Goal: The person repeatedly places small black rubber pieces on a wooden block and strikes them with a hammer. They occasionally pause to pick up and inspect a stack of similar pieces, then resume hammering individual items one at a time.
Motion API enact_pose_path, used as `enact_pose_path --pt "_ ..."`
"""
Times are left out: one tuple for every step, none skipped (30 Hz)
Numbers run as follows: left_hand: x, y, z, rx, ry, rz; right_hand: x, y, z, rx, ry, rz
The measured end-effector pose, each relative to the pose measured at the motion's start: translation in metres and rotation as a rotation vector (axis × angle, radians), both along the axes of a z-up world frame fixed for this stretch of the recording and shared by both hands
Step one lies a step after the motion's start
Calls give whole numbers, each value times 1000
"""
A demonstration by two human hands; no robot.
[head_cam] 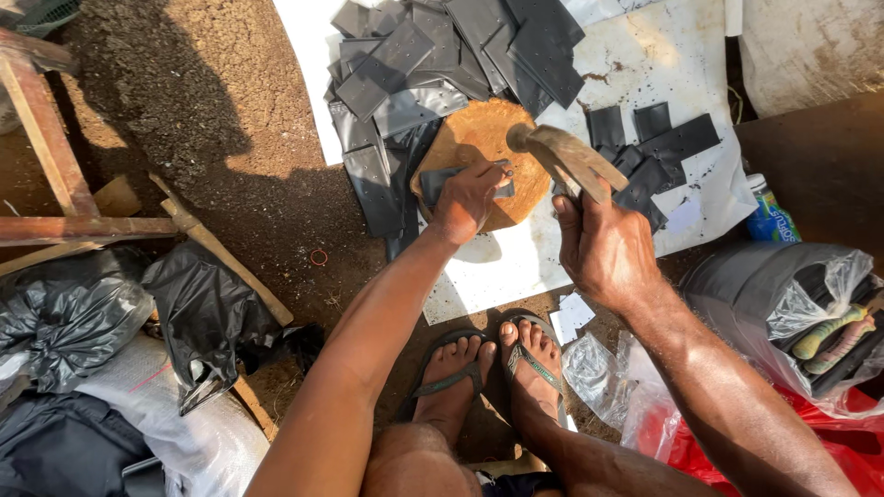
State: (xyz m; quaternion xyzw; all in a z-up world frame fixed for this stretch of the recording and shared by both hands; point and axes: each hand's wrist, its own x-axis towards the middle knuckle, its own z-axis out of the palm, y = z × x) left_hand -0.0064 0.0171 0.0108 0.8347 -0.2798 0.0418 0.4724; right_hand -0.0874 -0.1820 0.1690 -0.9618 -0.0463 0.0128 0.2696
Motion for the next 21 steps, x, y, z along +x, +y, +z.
enact_pose_path --pt "0 -2 1 1 1 -3 -4 -1 -3 11 -75 -5" --pt "0 -2 2 3 -1 -2 -6 -2 -7 25 -153 -6" --pt "-1 -2 4 5 -4 -2 -6 -1 -12 27 -93 -12" --pt "-1 -2 6 1 26 12 -4 1 -19 29 -35 -18" --pt "-1 -2 7 -3 56 27 -2 2 -25 32 24 -24" --pt "-2 -3 8 -9 88 39 -3 3 -30 0 17 -7" --pt "-2 -4 9 15 90 31 -3 2 -34 -32 11 10" --pt "-2 -2 10 40 92 23 -4 2 -37 -62 6 27" --pt "-2 -2 10 65 95 14 -5 0 -38 -40 34 18" --pt "-2 -3 11 48 79 23 -6 -2 -38 -17 63 10" --pt "-2 -4 11 32 64 32 -8 -4 -37 6 91 2" --pt "-2 -4 10 17 49 42 -10 -4 -35 16 9 -4" --pt "-3 -4 10 16 51 37 -13 -4 -33 25 -72 -10" --pt "-2 -5 10 15 50 34 -13 -4 -31 36 -156 -16" --pt "-2 -5 9 15 50 30 -12 -3 -31 71 -131 -13" --pt "-1 -5 9 28 74 26 -10 -1 -32 106 -107 -9" --pt "-1 -4 9 41 97 23 -8 0 -35 141 -83 -5" --pt "-1 -5 7 51 121 17 -6 1 -38 37 26 14" --pt "-2 -5 5 62 95 15 -4 2 -44 -67 134 33" --pt "-2 -3 2 71 68 11 -4 0 -49 -173 244 50" --pt "-2 -3 -2 80 41 7 -8 -5 -53 -82 201 2"
